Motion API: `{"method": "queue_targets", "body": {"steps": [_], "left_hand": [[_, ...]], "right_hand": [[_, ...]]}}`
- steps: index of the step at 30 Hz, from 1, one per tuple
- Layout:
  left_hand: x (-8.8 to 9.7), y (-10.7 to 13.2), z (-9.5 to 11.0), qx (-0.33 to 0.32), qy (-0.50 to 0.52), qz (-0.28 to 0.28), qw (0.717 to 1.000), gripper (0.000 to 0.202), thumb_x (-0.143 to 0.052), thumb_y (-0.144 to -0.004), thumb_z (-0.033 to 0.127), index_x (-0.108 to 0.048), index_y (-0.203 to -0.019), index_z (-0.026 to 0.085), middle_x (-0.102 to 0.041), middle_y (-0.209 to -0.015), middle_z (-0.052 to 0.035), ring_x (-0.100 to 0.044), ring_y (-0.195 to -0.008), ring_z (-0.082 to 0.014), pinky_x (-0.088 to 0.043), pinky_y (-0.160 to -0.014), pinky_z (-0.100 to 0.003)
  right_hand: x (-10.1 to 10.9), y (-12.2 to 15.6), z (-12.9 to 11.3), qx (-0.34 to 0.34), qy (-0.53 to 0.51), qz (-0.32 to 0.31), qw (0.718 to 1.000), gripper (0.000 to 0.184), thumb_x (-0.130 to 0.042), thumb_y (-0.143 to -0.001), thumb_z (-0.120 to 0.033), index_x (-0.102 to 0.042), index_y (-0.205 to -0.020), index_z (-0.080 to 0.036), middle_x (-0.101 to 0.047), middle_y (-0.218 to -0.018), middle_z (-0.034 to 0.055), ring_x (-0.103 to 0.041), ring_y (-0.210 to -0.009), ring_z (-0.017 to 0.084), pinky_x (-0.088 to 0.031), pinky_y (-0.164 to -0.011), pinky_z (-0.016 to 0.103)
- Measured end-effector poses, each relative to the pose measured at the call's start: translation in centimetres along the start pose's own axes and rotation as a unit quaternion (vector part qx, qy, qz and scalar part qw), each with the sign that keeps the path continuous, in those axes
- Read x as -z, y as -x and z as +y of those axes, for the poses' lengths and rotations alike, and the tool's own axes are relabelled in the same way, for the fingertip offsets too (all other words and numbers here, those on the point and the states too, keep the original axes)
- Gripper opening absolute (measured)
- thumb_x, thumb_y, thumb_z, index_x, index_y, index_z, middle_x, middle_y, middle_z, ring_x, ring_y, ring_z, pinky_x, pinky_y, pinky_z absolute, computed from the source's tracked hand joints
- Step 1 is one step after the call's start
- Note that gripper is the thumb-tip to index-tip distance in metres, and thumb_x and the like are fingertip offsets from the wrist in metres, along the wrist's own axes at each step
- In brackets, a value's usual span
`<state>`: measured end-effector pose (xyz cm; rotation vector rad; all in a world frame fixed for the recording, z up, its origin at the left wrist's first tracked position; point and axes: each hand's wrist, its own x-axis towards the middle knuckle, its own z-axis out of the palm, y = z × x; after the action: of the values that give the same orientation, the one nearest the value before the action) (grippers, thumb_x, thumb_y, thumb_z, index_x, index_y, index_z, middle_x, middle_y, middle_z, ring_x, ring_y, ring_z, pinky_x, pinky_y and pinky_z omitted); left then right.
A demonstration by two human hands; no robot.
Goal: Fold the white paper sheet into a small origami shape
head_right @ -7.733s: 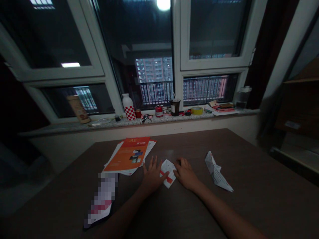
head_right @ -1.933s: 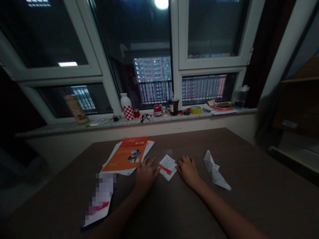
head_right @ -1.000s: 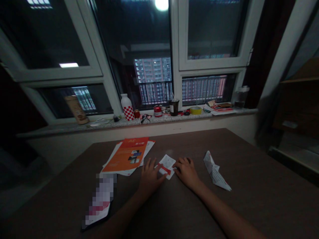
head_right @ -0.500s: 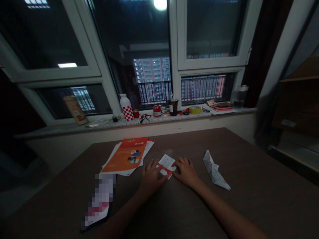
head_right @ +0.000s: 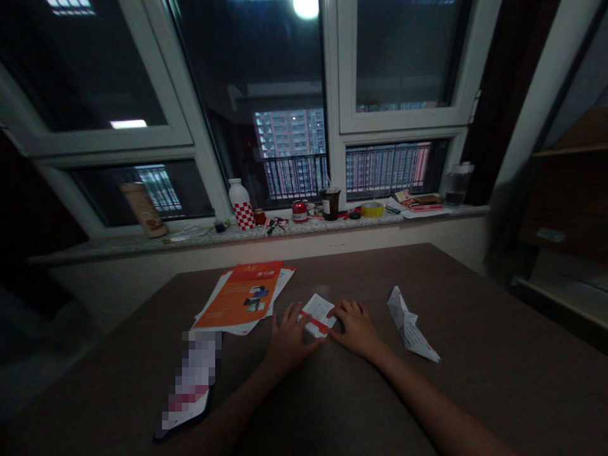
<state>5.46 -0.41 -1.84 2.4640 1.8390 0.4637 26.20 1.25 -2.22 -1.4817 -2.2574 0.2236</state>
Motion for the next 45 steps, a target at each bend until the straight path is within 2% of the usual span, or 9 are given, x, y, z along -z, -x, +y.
{"method": "queue_targets", "body": {"steps": [5,10,15,19,25,31,40,45], "left_hand": [[0.1,0.0,-0.2,0.007,0.011,-0.004,1.0,0.068,-0.055,-0.076,0.072,-0.059,-0.127,0.027,-0.037,-0.152,-0.0098,-0.023,-0.142,-0.0379,-0.014,-0.111,-0.067],[0.2,-0.1,-0.8,0.004,0.027,-0.014,1.0,0.066,-0.056,-0.076,0.073,-0.06,-0.125,0.029,-0.041,-0.15,-0.0073,-0.022,-0.143,-0.0365,-0.014,-0.112,-0.067],[0.2,-0.3,-1.2,-0.006,0.025,0.007,1.0,0.042,-0.05,-0.089,0.059,-0.064,-0.119,0.033,-0.046,-0.147,-0.0024,-0.024,-0.143,-0.0331,-0.011,-0.112,-0.067],[0.0,-0.4,-1.1,-0.033,0.027,0.021,0.999,0.032,-0.052,-0.092,0.047,-0.065,-0.117,0.031,-0.049,-0.145,-0.0013,-0.027,-0.142,-0.0312,-0.007,-0.112,-0.068],[-0.2,-0.4,-1.2,-0.069,0.06,-0.002,0.996,0.035,-0.047,-0.096,0.038,-0.055,-0.129,0.032,-0.054,-0.14,-0.002,-0.04,-0.134,-0.0253,-0.01,-0.113,-0.067],[0.1,-0.2,-1.2,-0.098,0.037,0.033,0.994,0.032,-0.048,-0.096,0.041,-0.058,-0.125,0.034,-0.063,-0.119,-0.0017,-0.05,-0.119,-0.0233,-0.011,-0.112,-0.066],[0.8,-0.2,-0.5,-0.111,-0.026,0.063,0.991,0.03,-0.054,-0.092,0.04,-0.064,-0.119,0.032,-0.064,-0.113,-0.0048,-0.05,-0.117,-0.0278,-0.012,-0.11,-0.068],[0.8,-0.3,-0.1,-0.101,-0.029,0.064,0.992,0.031,-0.055,-0.09,0.039,-0.065,-0.118,0.031,-0.065,-0.111,-0.0048,-0.051,-0.113,-0.0282,-0.007,-0.11,-0.07]], "right_hand": [[0.5,0.1,0.4,0.013,-0.032,-0.019,0.999,0.035,-0.064,-0.08,-0.039,-0.061,-0.115,-0.031,-0.057,-0.119,0.0033,-0.048,-0.116,0.025,-0.025,-0.108,0.048],[0.2,-0.2,0.6,0.008,-0.056,-0.017,0.998,0.024,-0.052,-0.09,-0.041,-0.064,-0.109,-0.032,-0.059,-0.114,0.0022,-0.05,-0.112,0.023,-0.029,-0.105,0.046],[-0.8,-0.2,0.2,-0.006,-0.018,0.019,1.0,0.024,-0.061,-0.086,-0.04,-0.062,-0.108,-0.03,-0.059,-0.112,0.0028,-0.05,-0.109,0.024,-0.03,-0.104,0.045],[-1.0,-0.1,0.0,0.001,-0.016,0.028,0.999,0.023,-0.06,-0.087,-0.04,-0.063,-0.108,-0.031,-0.059,-0.112,0.0023,-0.05,-0.109,0.024,-0.032,-0.103,0.044],[-0.9,-0.3,0.1,0.051,-0.035,0.02,0.998,0.021,-0.06,-0.088,-0.035,-0.066,-0.108,-0.032,-0.06,-0.115,0.0028,-0.051,-0.109,0.024,-0.032,-0.104,0.045],[-0.7,-0.3,0.4,0.065,-0.06,0.01,0.996,0.018,-0.063,-0.085,-0.027,-0.071,-0.1,-0.032,-0.062,-0.113,0.002,-0.052,-0.109,0.023,-0.027,-0.107,0.048],[-0.9,-0.4,0.4,0.061,-0.077,0.014,0.995,0.015,-0.064,-0.083,-0.026,-0.071,-0.097,-0.03,-0.062,-0.114,0.0024,-0.052,-0.109,0.023,-0.032,-0.103,0.044],[-0.8,-0.3,0.4,0.064,-0.062,0.006,0.996,0.011,-0.062,-0.084,-0.025,-0.069,-0.092,-0.028,-0.062,-0.112,0.0019,-0.051,-0.108,0.023,-0.033,-0.101,0.043]]}}
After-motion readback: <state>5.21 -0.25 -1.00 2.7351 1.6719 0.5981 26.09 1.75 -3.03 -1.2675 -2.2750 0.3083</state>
